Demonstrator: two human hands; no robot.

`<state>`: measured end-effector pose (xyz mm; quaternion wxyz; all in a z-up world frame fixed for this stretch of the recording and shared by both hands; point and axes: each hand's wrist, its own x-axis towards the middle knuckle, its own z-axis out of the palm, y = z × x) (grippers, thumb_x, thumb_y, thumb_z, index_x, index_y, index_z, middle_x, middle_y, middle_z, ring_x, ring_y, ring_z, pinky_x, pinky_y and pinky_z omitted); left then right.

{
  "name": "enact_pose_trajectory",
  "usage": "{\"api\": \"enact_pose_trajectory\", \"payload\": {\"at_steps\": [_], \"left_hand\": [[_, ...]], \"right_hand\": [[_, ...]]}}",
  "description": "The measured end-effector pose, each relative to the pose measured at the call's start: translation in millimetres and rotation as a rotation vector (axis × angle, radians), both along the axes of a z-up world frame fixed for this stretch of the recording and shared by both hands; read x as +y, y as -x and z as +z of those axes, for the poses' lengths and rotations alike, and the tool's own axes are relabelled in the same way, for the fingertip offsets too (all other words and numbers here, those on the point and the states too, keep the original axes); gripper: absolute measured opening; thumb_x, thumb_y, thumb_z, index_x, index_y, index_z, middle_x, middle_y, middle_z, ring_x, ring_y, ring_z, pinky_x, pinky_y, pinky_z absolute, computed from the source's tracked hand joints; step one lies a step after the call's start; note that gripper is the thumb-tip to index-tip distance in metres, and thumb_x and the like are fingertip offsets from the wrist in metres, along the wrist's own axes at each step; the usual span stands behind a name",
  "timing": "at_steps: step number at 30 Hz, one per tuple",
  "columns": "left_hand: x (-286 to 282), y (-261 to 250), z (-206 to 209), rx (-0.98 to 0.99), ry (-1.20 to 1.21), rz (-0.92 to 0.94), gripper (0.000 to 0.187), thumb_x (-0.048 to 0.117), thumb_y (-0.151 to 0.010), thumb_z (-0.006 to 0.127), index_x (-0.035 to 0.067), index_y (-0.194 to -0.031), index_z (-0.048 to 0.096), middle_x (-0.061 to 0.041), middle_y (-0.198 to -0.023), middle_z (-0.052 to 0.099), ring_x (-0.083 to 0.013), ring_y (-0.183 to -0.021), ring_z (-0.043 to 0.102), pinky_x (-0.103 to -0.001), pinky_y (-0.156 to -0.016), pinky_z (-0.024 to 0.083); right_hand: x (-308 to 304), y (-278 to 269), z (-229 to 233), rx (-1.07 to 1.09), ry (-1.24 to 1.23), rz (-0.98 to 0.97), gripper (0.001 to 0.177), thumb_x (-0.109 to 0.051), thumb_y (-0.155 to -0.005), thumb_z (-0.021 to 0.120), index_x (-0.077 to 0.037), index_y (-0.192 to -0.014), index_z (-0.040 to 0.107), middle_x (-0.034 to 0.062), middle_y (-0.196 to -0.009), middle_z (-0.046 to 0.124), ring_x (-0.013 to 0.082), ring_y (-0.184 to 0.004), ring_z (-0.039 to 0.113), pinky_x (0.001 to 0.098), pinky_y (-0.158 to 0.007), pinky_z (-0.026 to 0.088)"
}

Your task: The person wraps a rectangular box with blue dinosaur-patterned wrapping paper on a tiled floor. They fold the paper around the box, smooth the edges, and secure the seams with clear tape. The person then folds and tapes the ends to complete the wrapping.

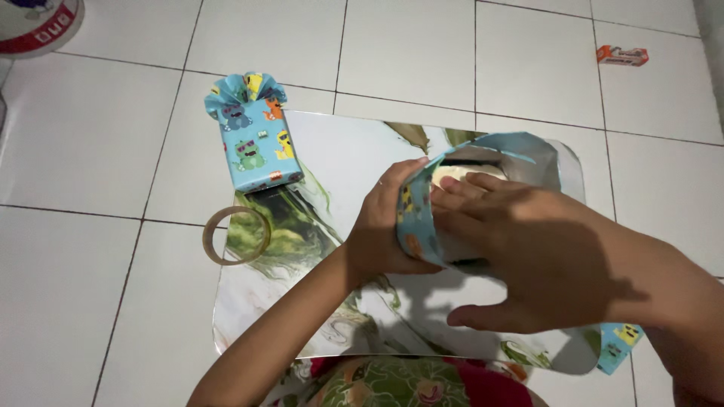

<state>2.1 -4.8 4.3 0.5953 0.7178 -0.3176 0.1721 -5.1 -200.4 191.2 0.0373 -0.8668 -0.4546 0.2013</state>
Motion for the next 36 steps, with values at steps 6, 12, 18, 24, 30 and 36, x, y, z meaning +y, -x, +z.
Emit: {"api": "enact_pose_trajectory", "payload": {"at_steps": [6, 12, 18, 24, 30, 36], "left_hand": [[2, 9, 10, 0.098, -0.032, -0.019, 0.133, 0.048, -0.057, 0.1, 0.008, -0.161, 0.028, -0.018, -0.155, 0.049, -0.0362, -0.142, 0.056, -0.045, -0.12, 0.048], [9, 21, 11, -0.093, -0.034, 0.1, 0.149, 0.052, -0.059, 0.1, 0.019, -0.169, 0.005, -0.021, -0.17, 0.02, -0.0419, -0.159, 0.027, -0.054, -0.132, 0.03], [7, 30, -9, -0.236, -0.043, 0.135, 0.151, 0.057, -0.063, 0.096, 0.018, -0.17, -0.004, -0.023, -0.174, 0.004, -0.0443, -0.164, 0.008, -0.059, -0.134, 0.01], [-10, 25, -28, -0.221, -0.04, -0.004, 0.138, 0.054, -0.075, 0.093, 0.02, -0.171, 0.001, -0.016, -0.178, 0.001, -0.0358, -0.169, 0.004, -0.055, -0.134, 0.011], [-12, 23, -35, -0.227, -0.063, -0.007, 0.122, 0.049, -0.076, 0.095, 0.021, -0.169, 0.02, -0.007, -0.178, 0.013, -0.0336, -0.164, 0.009, -0.053, -0.134, 0.02], [-10, 17, -29, -0.275, -0.1, 0.006, 0.098, 0.055, -0.081, 0.089, 0.014, -0.157, 0.04, -0.007, -0.172, 0.028, -0.0353, -0.164, 0.016, -0.053, -0.134, 0.027]], "right_hand": [[-11, 7, 19, -0.199, -0.298, 0.12, 0.087, -0.047, -0.066, 0.084, 0.0, -0.136, 0.062, 0.021, -0.14, 0.063, 0.0362, -0.137, 0.054, 0.0513, -0.119, 0.032], [-45, 20, 2, -0.243, -1.216, -0.276, 0.068, -0.051, -0.098, 0.07, -0.007, -0.147, 0.054, 0.0109, -0.154, 0.052, 0.0248, -0.146, 0.049, 0.0365, -0.125, 0.037], [-57, 50, -149, 0.066, -1.558, -1.032, 0.099, -0.066, -0.101, 0.062, 0.002, -0.163, 0.026, 0.0193, -0.174, 0.028, 0.0323, -0.163, 0.03, 0.046, -0.135, 0.03], [-43, 45, -158, 0.066, -1.374, -0.576, 0.095, -0.07, -0.1, 0.056, -0.001, -0.16, 0.03, 0.0217, -0.172, 0.026, 0.0344, -0.163, 0.029, 0.0497, -0.135, 0.03], [-50, 31, -158, -0.163, -1.191, -0.319, 0.091, -0.074, -0.1, 0.049, -0.004, -0.157, 0.034, 0.024, -0.17, 0.025, 0.0366, -0.163, 0.029, 0.0534, -0.136, 0.03], [-61, 18, -142, -0.479, -0.94, -0.23, 0.066, -0.054, -0.102, 0.043, 0.004, -0.126, 0.065, 0.0269, -0.128, 0.067, 0.0407, -0.142, 0.054, 0.0485, -0.131, 0.021]]}}
